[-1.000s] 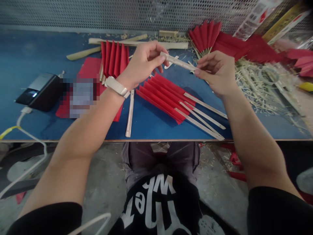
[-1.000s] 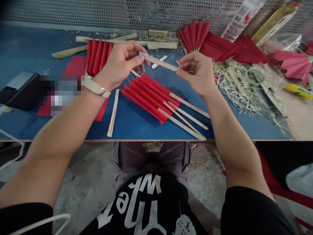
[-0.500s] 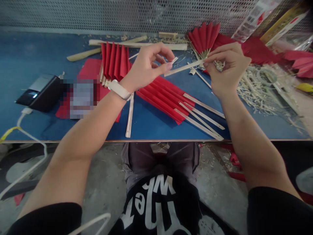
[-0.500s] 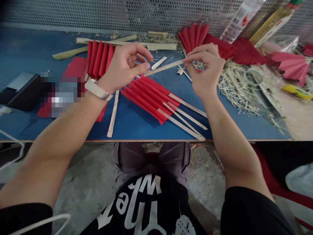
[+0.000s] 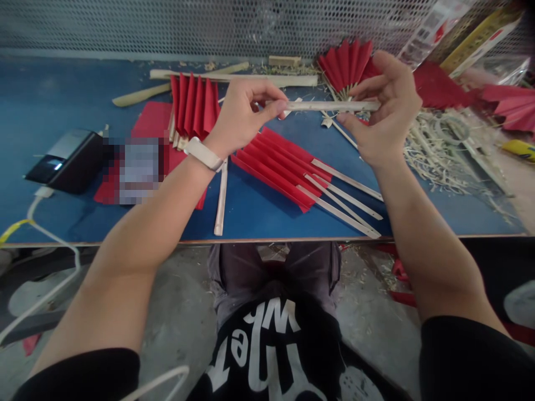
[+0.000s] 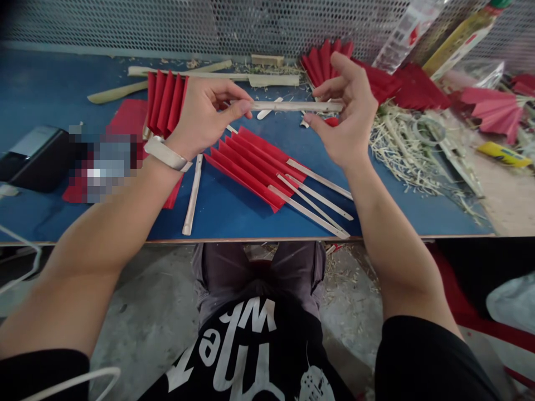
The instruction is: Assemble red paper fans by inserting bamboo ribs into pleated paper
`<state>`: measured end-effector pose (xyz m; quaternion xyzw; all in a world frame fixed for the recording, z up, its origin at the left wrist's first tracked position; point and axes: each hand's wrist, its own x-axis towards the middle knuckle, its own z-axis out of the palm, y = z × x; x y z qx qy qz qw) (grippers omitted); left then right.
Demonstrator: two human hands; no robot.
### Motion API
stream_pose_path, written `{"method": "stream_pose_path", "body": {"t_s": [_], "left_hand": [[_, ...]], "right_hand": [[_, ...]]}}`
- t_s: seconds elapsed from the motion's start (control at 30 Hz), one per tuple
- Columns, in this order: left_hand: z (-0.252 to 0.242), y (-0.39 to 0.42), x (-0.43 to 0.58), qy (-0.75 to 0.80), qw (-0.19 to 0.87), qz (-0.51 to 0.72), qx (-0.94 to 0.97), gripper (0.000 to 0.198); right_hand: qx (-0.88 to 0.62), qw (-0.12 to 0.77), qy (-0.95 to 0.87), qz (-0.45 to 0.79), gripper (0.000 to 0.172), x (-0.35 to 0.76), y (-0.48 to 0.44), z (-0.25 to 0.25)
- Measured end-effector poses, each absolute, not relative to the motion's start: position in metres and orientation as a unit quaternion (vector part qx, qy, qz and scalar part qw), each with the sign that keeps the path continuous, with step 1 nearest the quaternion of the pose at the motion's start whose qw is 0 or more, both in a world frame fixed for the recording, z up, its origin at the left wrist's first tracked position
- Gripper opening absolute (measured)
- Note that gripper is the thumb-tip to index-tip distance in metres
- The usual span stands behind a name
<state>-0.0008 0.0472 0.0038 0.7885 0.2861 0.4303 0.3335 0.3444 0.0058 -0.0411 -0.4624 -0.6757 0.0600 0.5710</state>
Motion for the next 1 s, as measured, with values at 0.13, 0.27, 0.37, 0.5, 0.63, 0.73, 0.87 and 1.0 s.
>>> {"method": "stream_pose_path", "body": {"t_s": [0.13,0.27,0.37,0.5,0.63,0.73,0.87,1.0], "left_hand": [[0.007,0.045,-0.003,0.313,0.322,0.397,0.800,0.027],[0.008,0.044,-0.003,0.342,0.324,0.379,0.796,0.033],[0.005,0.046,-0.002,0.327,0.327,0.391,0.796,0.031],[-0.002,0.052,0.000,0.281,0.344,0.434,0.784,0.033],[-0.005,0.055,0.001,0.281,0.355,0.433,0.779,0.024],[-0.008,0.059,0.002,0.281,0.350,0.434,0.781,0.019],[-0.016,0.074,-0.001,0.306,0.301,0.490,0.759,0.014],[-0.022,0.094,-0.020,0.335,0.221,0.426,0.811,0.025]], "right_hand": [[-0.432,0.558,-0.705,0.075,0.106,0.343,-0.002,-0.038],[-0.430,0.557,-0.707,0.078,0.110,0.339,-0.007,-0.035],[-0.456,0.547,-0.696,0.091,0.111,0.338,-0.007,-0.033],[-0.438,0.560,-0.698,0.088,0.105,0.339,-0.006,-0.034],[-0.424,0.564,-0.704,0.081,0.094,0.339,-0.006,-0.035],[-0.448,0.548,-0.703,0.073,0.089,0.339,-0.006,-0.035],[-0.476,0.547,-0.684,0.073,0.081,0.345,0.000,-0.038],[-0.544,0.510,-0.660,0.094,0.064,0.358,0.009,-0.049]]}}
